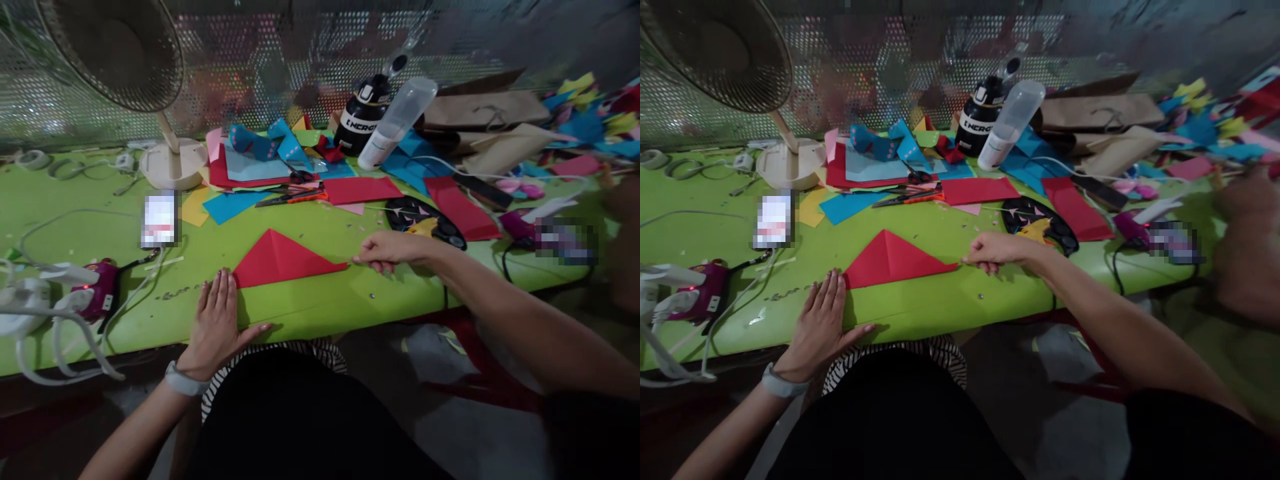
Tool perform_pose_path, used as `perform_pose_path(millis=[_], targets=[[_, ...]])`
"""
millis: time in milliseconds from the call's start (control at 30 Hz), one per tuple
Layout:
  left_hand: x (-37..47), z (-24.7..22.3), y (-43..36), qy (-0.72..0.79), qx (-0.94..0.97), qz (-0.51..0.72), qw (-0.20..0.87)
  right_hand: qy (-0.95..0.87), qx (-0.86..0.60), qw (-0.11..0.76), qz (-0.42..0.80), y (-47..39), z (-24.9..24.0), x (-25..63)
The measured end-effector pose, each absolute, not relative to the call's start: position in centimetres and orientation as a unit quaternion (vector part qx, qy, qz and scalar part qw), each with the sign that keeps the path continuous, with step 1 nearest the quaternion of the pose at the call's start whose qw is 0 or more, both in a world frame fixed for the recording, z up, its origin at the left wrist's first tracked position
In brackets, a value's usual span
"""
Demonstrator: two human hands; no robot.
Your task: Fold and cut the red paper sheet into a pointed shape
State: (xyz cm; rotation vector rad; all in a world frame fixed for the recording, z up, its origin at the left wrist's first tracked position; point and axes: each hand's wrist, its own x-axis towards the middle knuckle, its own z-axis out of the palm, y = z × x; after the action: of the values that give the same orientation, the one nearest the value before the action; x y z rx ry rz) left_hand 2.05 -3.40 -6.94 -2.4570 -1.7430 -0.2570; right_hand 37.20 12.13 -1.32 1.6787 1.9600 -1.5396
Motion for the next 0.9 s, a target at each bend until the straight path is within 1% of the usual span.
perform_pose_path(millis=[133,233,300,367,467,567,633,700,767,900], targets=[[1.3,-6.3,-2.6,-0.58,-0.81,-0.072,0.055,0.679,0.511,0.007,-0.527,10.6,-1.0,31.8],[1.7,-5.0,-1.5,-0.586,-0.804,-0.086,0.053,0.709,0.468,0.005,-0.527,9.7,-2.4,27.9],[2.8,-3.9,-0.6,-0.596,-0.796,-0.101,0.025,0.71,0.457,0.022,-0.535,9.7,-3.5,26.6],[4.2,-3.0,0.6,-0.61,-0.785,-0.103,-0.034,0.699,0.454,0.036,-0.551,9.9,-4.4,26.1],[6.1,-2.5,2.8,-0.62,-0.764,-0.065,-0.166,0.687,0.458,0.042,-0.562,10.4,-4.9,26.2],[6.9,-3.0,4.8,-0.603,-0.76,-0.052,-0.239,0.684,0.459,0.052,-0.564,10.6,-4.9,26.3],[6.7,-3.5,5.8,-0.58,-0.727,-0.013,-0.368,0.687,0.454,0.056,-0.565,10.7,-5.1,26.3],[6.4,-3.8,6.5,-0.579,-0.669,-0.009,-0.465,0.69,0.448,0.053,-0.566,10.8,-5.3,26.3],[6.0,-3.8,6.8,-0.586,-0.632,-0.013,-0.507,0.691,0.447,0.053,-0.565,11.0,-5.6,26.3],[5.3,-3.2,7.2,-0.58,-0.62,0.005,-0.528,0.691,0.45,0.054,-0.563,11.1,-5.8,26.5]])
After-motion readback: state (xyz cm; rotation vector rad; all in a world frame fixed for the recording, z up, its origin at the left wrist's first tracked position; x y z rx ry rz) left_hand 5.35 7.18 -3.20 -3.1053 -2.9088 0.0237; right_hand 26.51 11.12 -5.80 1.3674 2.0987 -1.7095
